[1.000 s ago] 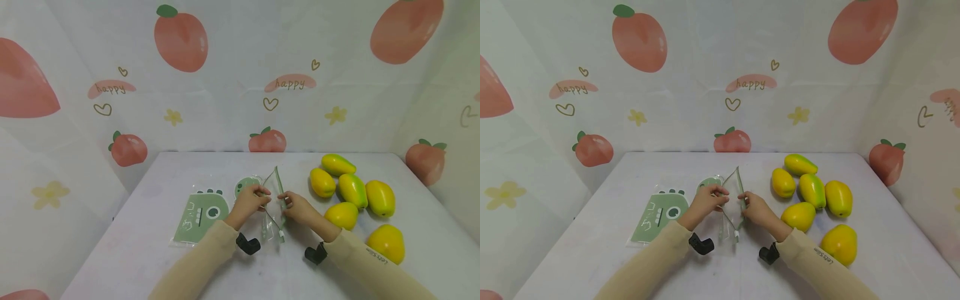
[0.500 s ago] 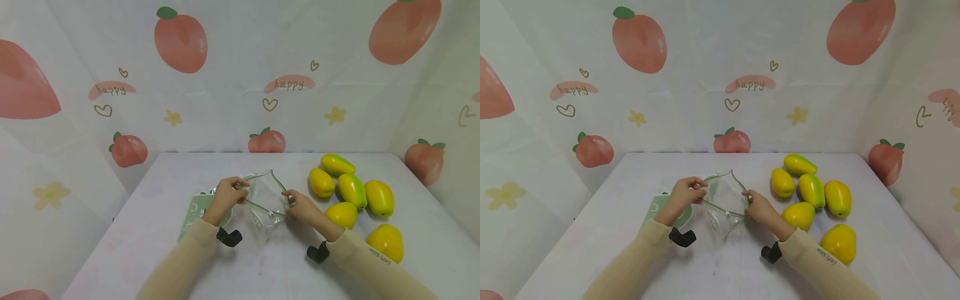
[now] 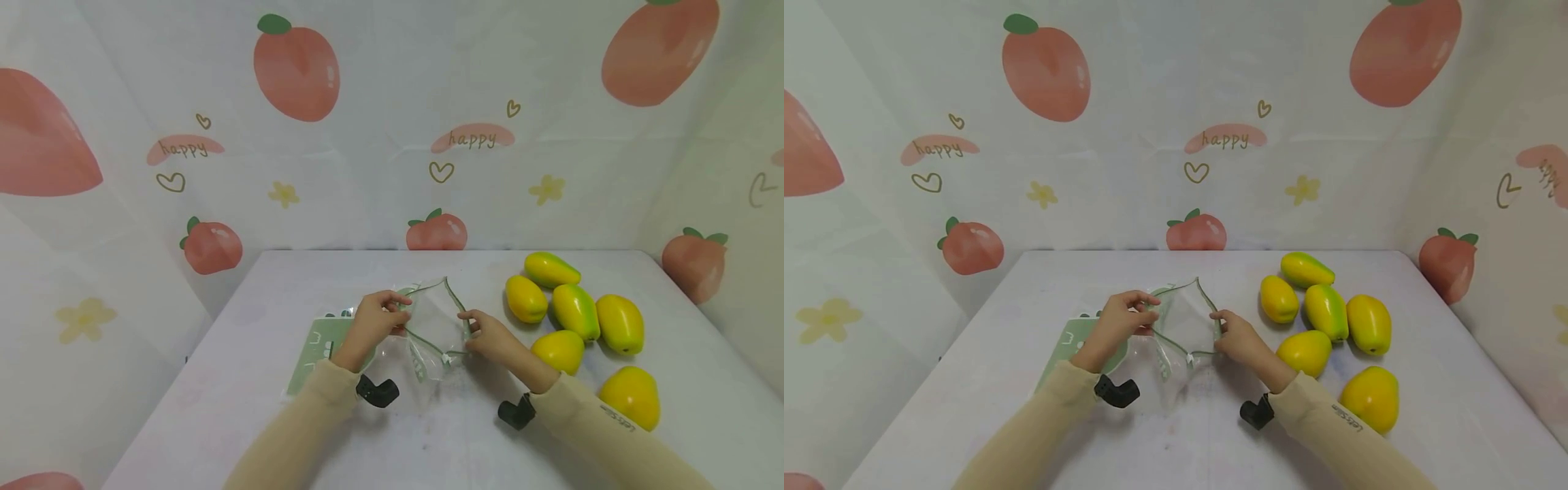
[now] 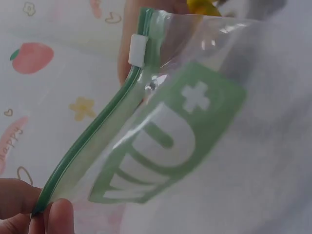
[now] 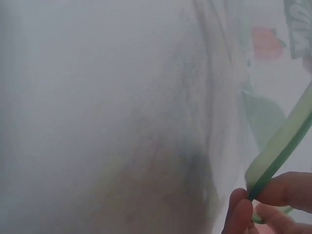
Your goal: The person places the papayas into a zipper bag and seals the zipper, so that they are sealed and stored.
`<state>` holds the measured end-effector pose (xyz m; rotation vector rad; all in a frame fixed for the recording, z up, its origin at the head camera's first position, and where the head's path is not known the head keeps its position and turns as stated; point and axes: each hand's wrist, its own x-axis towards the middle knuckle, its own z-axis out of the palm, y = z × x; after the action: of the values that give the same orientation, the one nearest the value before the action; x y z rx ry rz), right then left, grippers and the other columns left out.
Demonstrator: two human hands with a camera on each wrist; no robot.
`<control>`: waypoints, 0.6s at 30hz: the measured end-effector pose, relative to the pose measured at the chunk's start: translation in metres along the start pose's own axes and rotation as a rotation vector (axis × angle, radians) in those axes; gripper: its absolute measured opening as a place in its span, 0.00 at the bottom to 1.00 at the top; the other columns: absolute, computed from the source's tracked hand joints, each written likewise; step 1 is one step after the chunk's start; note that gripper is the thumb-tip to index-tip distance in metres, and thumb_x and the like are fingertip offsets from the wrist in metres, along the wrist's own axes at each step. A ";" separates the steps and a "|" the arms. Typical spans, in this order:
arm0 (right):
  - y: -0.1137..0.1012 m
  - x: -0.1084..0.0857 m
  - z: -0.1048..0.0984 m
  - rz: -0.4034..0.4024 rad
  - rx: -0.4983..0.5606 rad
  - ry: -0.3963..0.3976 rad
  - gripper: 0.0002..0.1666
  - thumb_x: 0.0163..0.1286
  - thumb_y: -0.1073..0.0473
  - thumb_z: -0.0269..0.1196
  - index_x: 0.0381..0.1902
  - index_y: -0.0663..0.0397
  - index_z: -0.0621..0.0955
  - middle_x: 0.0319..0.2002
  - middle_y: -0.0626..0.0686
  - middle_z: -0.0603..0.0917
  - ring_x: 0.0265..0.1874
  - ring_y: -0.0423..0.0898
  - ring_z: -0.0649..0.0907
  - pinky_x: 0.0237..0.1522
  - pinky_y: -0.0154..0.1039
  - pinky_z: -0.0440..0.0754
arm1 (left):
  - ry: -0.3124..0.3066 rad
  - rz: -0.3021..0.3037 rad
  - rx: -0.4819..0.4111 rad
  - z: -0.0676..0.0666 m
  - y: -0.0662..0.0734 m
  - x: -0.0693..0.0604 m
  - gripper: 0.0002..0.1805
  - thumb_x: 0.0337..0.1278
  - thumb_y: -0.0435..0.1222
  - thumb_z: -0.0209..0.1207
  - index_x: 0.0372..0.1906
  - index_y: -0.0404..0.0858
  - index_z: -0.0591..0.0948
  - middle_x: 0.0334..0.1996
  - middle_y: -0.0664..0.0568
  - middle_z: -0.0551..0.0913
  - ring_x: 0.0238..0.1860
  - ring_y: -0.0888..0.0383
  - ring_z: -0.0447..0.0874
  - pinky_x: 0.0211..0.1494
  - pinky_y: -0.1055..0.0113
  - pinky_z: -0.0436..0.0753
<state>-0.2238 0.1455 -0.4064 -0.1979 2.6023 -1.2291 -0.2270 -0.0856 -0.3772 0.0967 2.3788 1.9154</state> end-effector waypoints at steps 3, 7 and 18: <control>-0.002 0.001 0.001 -0.016 0.000 0.005 0.36 0.54 0.73 0.62 0.64 0.65 0.70 0.46 0.67 0.78 0.29 0.48 0.78 0.30 0.37 0.80 | -0.019 0.006 -0.047 0.008 0.002 0.000 0.12 0.50 0.23 0.62 0.43 0.30 0.84 0.24 0.52 0.68 0.18 0.62 0.77 0.29 0.67 0.86; -0.006 0.003 0.004 -0.012 0.013 0.011 0.36 0.54 0.73 0.62 0.63 0.64 0.70 0.46 0.66 0.79 0.31 0.49 0.78 0.31 0.37 0.81 | -0.043 0.022 -0.069 0.017 0.003 0.002 0.12 0.50 0.23 0.62 0.43 0.29 0.83 0.23 0.53 0.69 0.17 0.62 0.77 0.27 0.67 0.85; -0.012 0.006 0.008 -0.019 -0.005 0.013 0.34 0.58 0.69 0.63 0.64 0.60 0.71 0.49 0.67 0.79 0.37 0.52 0.79 0.37 0.41 0.82 | -0.069 0.040 -0.072 0.030 0.000 0.008 0.13 0.49 0.22 0.62 0.44 0.25 0.81 0.23 0.53 0.69 0.21 0.58 0.81 0.27 0.65 0.86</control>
<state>-0.2273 0.1306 -0.4035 -0.2167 2.6203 -1.2345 -0.2316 -0.0556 -0.3837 0.2036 2.2784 1.9790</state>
